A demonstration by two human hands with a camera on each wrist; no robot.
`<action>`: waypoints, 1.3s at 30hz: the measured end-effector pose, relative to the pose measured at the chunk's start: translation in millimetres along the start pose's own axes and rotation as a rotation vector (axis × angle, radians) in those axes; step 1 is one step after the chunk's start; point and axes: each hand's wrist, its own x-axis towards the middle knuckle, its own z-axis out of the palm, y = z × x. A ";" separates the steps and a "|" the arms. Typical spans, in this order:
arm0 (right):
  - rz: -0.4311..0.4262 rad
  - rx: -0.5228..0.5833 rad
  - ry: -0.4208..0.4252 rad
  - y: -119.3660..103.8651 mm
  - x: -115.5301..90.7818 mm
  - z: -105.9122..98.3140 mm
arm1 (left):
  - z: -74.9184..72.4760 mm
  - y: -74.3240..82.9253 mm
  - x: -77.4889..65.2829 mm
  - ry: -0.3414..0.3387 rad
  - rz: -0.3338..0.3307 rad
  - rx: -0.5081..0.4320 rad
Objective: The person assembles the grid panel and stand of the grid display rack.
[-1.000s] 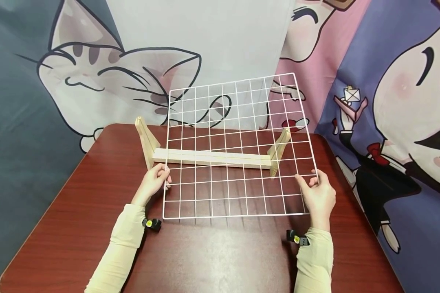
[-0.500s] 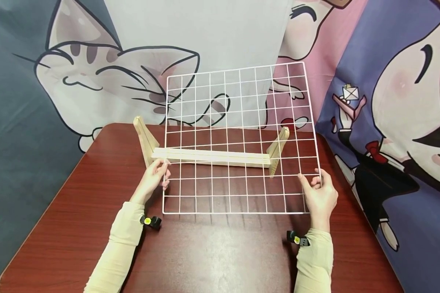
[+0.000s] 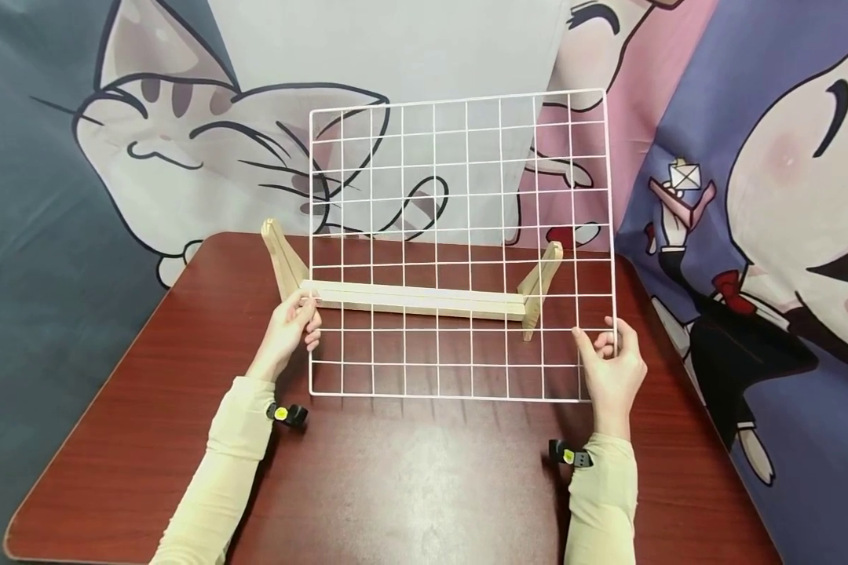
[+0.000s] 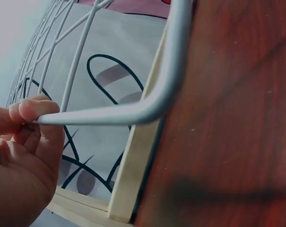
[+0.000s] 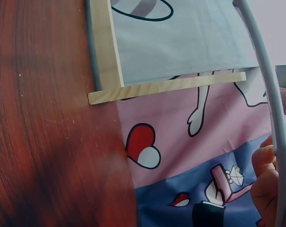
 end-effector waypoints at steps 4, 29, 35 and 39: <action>0.013 0.040 -0.004 -0.1 1.2 3.1 | -2.6 4.4 4.1 0.004 0.024 0.011; 0.035 0.595 -0.043 -8.3 14.0 12.0 | -12.2 24.0 15.8 0.096 0.244 0.000; 0.033 0.466 -0.190 -10.0 16.2 4.2 | -15.5 21.9 15.8 0.104 0.286 -0.011; 0.007 0.287 -0.261 -22.1 14.7 -1.8 | -17.1 23.7 19.2 0.102 0.330 0.002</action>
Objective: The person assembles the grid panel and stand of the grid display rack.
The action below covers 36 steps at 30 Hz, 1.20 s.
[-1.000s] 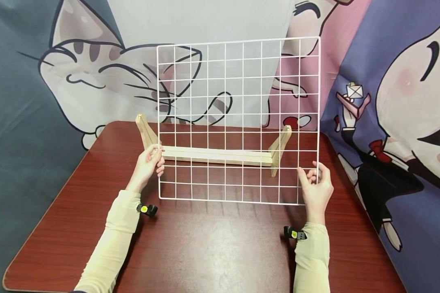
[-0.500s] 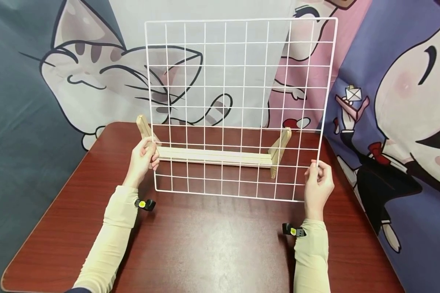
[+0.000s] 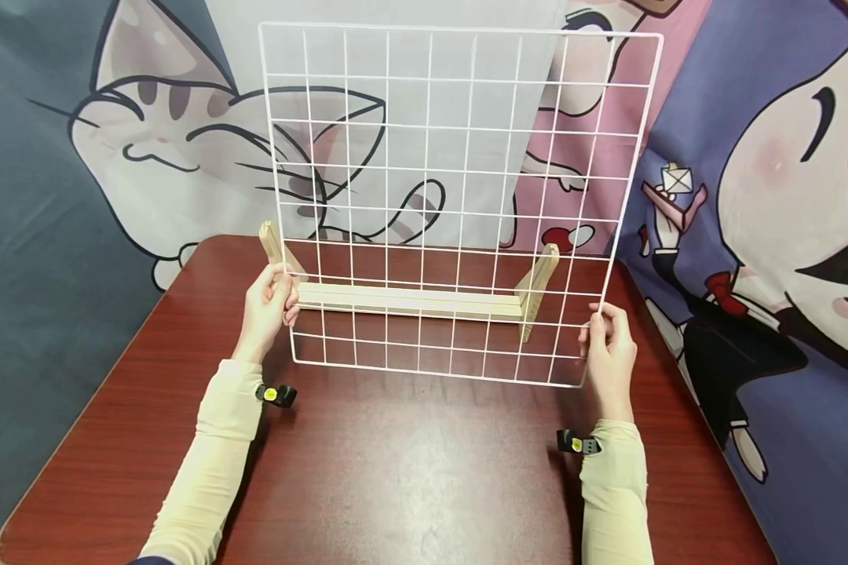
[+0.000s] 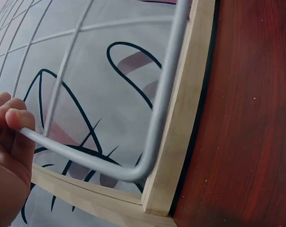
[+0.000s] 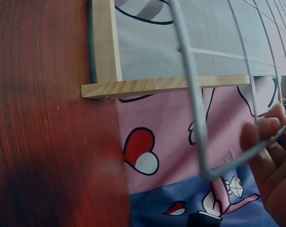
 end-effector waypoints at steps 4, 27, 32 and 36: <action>-0.017 -0.075 -0.041 -11.2 -3.2 2.0 | -1.7 0.5 3.1 0.012 0.026 0.025; -0.030 0.320 -0.001 19.0 10.2 4.8 | -3.4 20.1 13.0 -0.006 0.094 0.061; -0.071 0.303 0.001 17.6 10.5 6.6 | -5.6 24.8 14.7 -0.013 0.123 0.103; -0.110 0.322 -0.022 17.3 12.1 8.0 | -7.3 29.5 16.7 0.008 0.131 0.118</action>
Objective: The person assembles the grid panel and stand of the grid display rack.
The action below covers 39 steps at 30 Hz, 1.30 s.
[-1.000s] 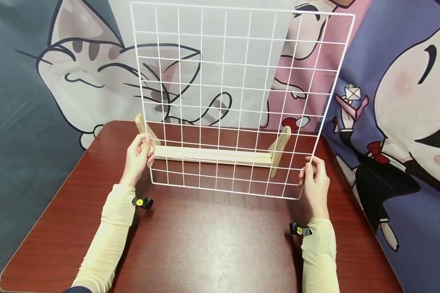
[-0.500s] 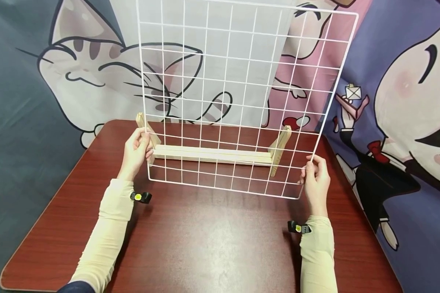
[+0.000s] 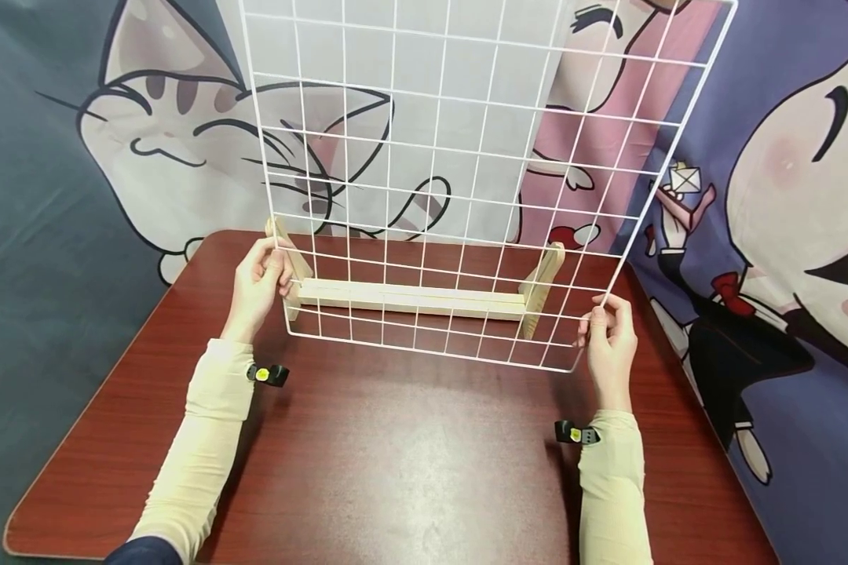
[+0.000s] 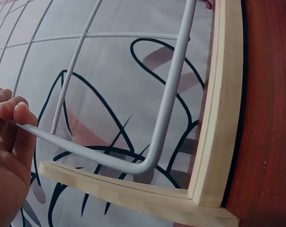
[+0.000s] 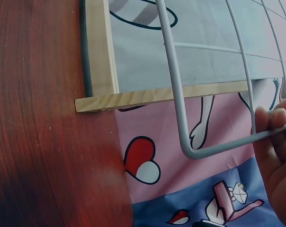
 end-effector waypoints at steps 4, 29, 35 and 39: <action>-0.032 0.029 -0.024 -1.7 2.1 1.0 | -3.4 3.9 3.5 0.015 0.014 0.021; -0.112 0.094 -0.077 -33.8 49.6 23.1 | -13.1 60.6 45.8 0.055 0.112 0.010; -0.140 0.129 -0.081 -41.4 59.4 29.0 | -12.4 62.9 59.4 0.095 0.110 -0.011; -0.148 0.121 -0.070 -44.3 62.2 30.8 | -10.9 65.5 64.7 0.107 0.120 0.002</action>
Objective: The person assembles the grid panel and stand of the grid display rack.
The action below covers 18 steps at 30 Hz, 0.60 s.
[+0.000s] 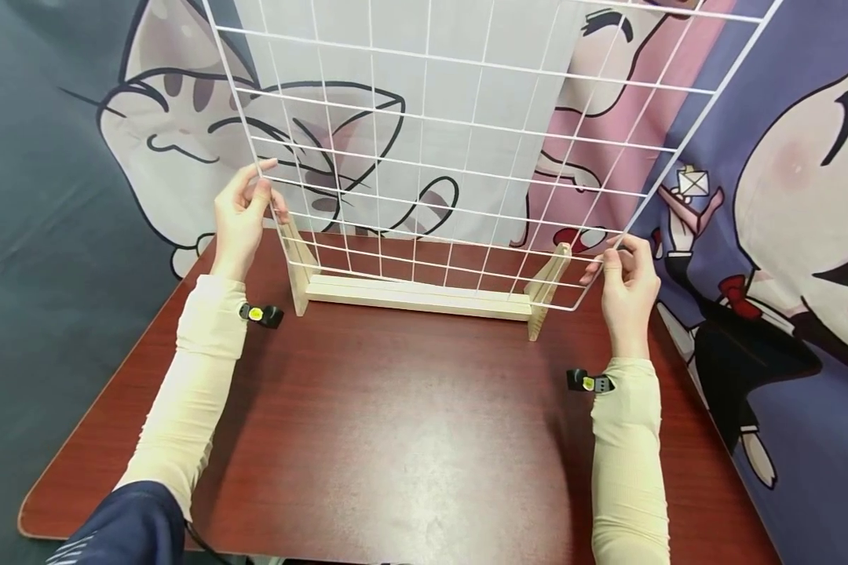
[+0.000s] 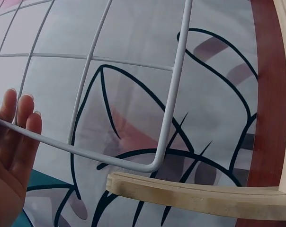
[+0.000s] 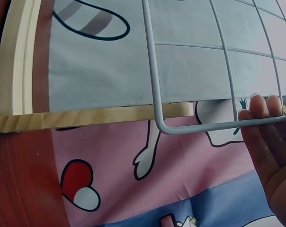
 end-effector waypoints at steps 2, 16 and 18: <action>0.001 -0.002 0.004 -1.2 1.6 1.1 | 0.9 1.6 1.8 0.002 0.003 -0.002; -0.014 0.022 0.002 -7.0 20.3 8.7 | 2.5 -1.6 20.8 0.048 0.007 -0.050; -0.014 0.014 0.004 -7.3 23.3 9.9 | 1.5 -6.3 26.0 0.057 0.018 -0.054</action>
